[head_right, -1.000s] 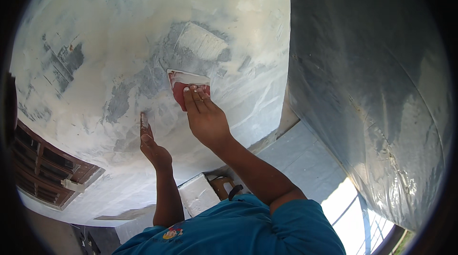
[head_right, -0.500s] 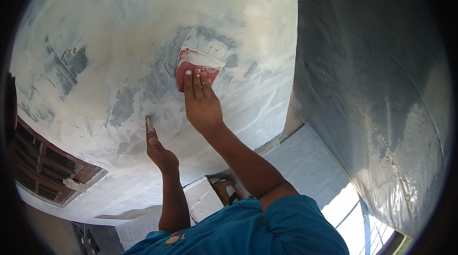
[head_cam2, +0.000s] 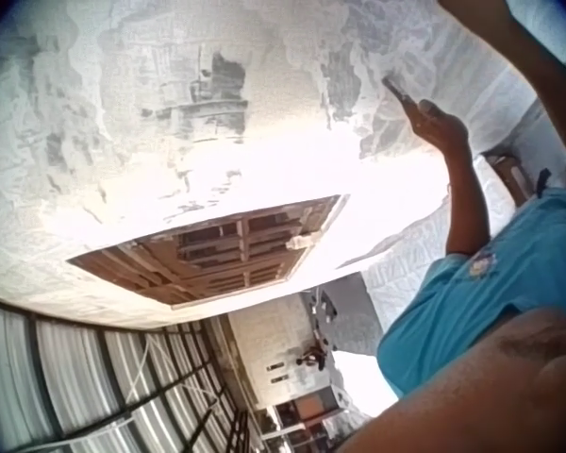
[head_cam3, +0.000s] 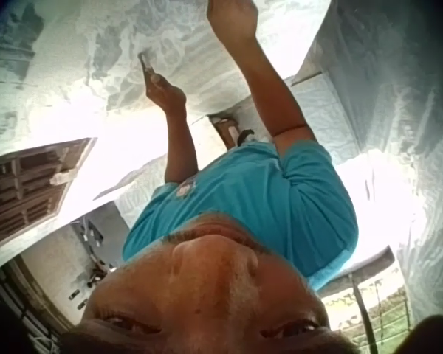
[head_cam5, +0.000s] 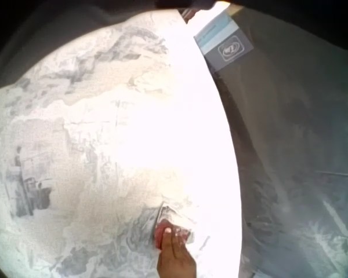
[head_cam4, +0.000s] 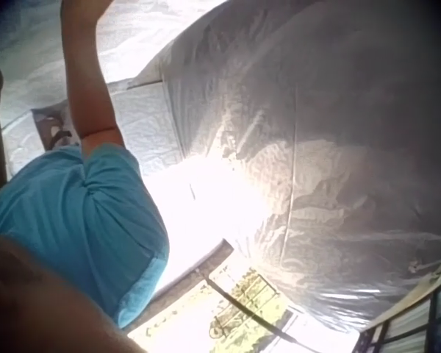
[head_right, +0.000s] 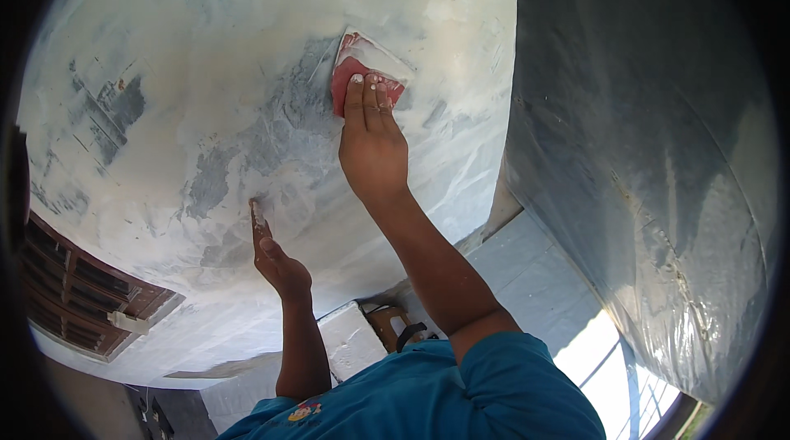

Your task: Applying and smoothing plaster or joint compound onto a wall using a putty knife or scraper.

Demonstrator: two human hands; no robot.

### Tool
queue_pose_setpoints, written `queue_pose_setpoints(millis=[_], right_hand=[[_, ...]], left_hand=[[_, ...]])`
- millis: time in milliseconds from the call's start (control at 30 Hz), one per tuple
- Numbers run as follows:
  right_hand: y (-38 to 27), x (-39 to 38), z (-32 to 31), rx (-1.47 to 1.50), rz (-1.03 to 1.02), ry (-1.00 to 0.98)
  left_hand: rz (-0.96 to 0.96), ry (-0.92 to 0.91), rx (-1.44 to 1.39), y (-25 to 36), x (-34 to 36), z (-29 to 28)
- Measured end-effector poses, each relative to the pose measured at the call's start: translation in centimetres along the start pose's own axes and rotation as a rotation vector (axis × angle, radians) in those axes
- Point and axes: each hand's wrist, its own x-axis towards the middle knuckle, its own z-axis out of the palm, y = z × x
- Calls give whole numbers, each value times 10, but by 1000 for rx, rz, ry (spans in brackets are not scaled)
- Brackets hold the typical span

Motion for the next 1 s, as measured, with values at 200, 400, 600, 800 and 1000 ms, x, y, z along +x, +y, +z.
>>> queue_pose_setpoints(millis=[200, 400, 600, 800, 1000], right_hand=[[-52, -67, 15, 43, -179, -182], [-28, -53, -48, 245, -10, -276], [11, 7, -45, 81, 35, 50], [-25, -9, 16, -46, -101, -13], [-53, -75, -20, 114, -222, -262]], left_hand=[[-3, -1, -19, 3, 3, -10], [-23, -6, -56, -7, 4, -6], [15, -11, -19, -4, 2, -5], [23, -35, -21, -2, 2, -6], [34, -33, -63, -6, 3, -7]])
